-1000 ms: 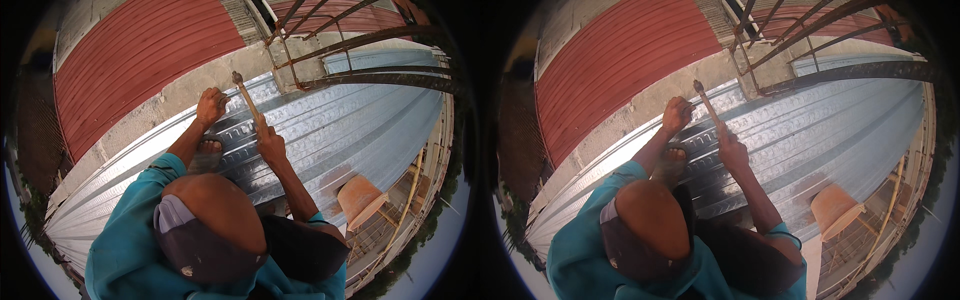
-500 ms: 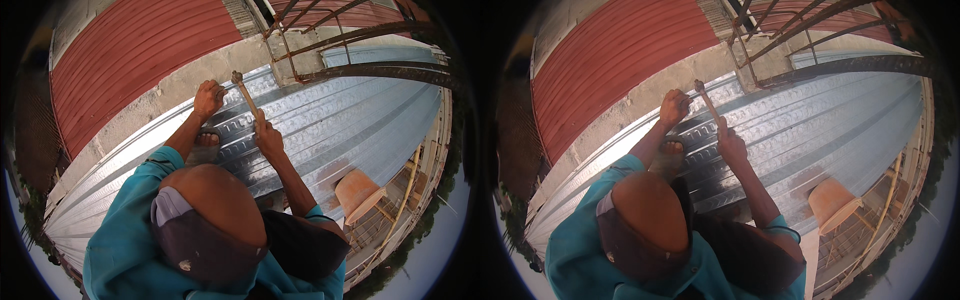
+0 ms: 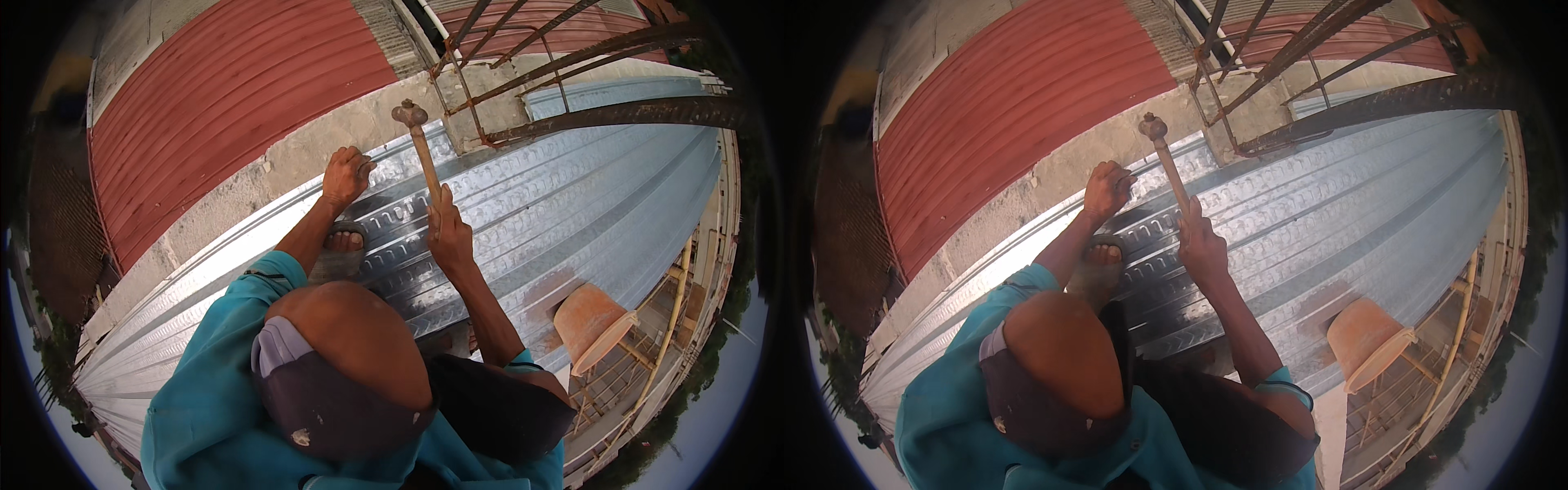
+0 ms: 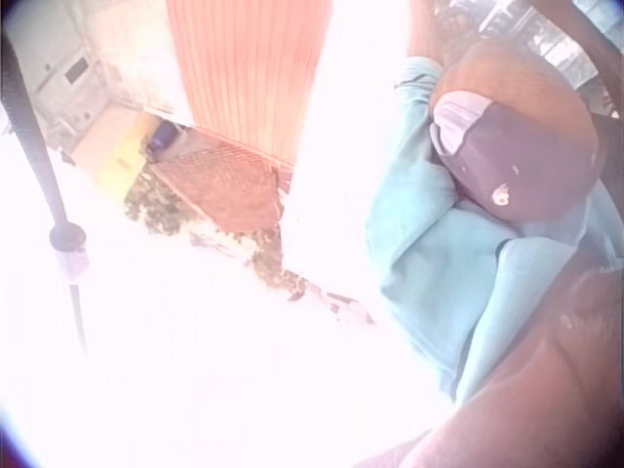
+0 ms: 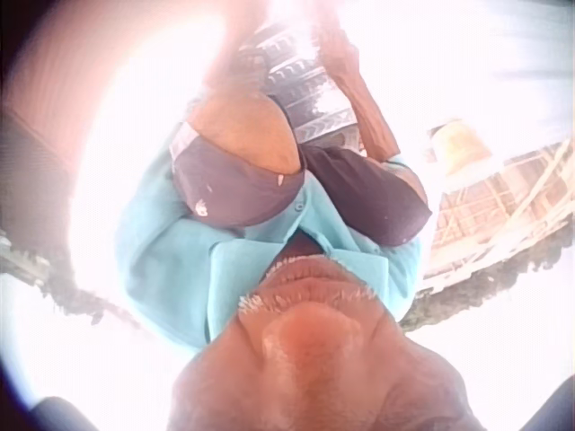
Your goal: The person walks along a corrugated metal roof and uses a hammer to drive nails from a bucket into the roof sheets. The person repeatedly picks nails, positions them, and hammers them into place while moving along the roof surface.
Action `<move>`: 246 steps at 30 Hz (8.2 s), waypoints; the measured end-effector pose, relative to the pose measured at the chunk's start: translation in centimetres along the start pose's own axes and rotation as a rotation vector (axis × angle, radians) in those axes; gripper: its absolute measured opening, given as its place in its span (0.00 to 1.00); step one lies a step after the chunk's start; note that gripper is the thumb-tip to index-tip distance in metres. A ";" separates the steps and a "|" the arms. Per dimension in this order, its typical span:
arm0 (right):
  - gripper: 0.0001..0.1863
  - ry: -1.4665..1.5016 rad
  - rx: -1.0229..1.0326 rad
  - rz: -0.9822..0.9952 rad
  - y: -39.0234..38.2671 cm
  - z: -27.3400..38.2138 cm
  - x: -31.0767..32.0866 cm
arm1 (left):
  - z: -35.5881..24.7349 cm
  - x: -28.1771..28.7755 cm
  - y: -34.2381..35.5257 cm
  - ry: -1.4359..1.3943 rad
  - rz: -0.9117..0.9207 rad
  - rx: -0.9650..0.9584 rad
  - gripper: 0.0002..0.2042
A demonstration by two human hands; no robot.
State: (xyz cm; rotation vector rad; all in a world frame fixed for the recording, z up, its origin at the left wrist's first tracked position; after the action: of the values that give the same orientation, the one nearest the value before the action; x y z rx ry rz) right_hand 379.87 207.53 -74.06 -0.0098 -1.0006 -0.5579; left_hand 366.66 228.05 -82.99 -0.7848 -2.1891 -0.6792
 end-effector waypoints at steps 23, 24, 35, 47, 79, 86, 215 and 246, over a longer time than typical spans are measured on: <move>0.36 -0.273 0.458 0.312 0.8 -0.4 1.1 | 0.4 -0.1 -0.7 0.038 -0.014 -0.019 0.05; 0.37 -0.388 0.341 0.394 0.8 -2.2 -0.1 | 0.3 -0.3 -0.3 0.015 -0.011 -0.010 0.05; 0.35 -0.328 0.462 0.299 1.2 -2.3 0.9 | 0.4 -1.3 -0.7 0.039 0.067 -0.016 0.07; 0.32 -0.376 0.208 0.511 2.0 -4.1 -1.2 | 0.0 -0.2 -0.1 -0.020 -0.014 -0.037 0.06; 0.31 -0.057 -0.120 0.320 -0.1 -2.9 -2.5 | -0.6 -0.6 0.5 0.036 0.025 -0.041 0.05; 0.30 0.062 -0.223 0.272 0.0 -0.5 2.7 | -0.4 -0.5 0.1 0.099 0.058 -0.026 0.07; 0.09 -0.586 -0.655 -0.008 -37.6 -37.8 37.2 | -24.1 -12.0 -3.3 -0.759 1.217 0.762 0.10; 0.09 0.819 -1.149 -0.637 -27.0 -14.2 43.6 | -63.3 -18.9 -8.8 -1.779 1.720 0.852 0.24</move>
State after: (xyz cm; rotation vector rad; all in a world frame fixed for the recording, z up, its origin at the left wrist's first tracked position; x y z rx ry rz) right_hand 396.99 161.44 -53.59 -0.4586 0.2412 -1.5113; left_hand 398.89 174.26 -60.31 -2.4543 -1.2335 2.2475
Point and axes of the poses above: each hand's wrist, its own y-axis towards the middle knuckle, its own x-axis out of the back of the hand, z = x × y, the point moved 4 cm from there along y, towards the middle knuckle
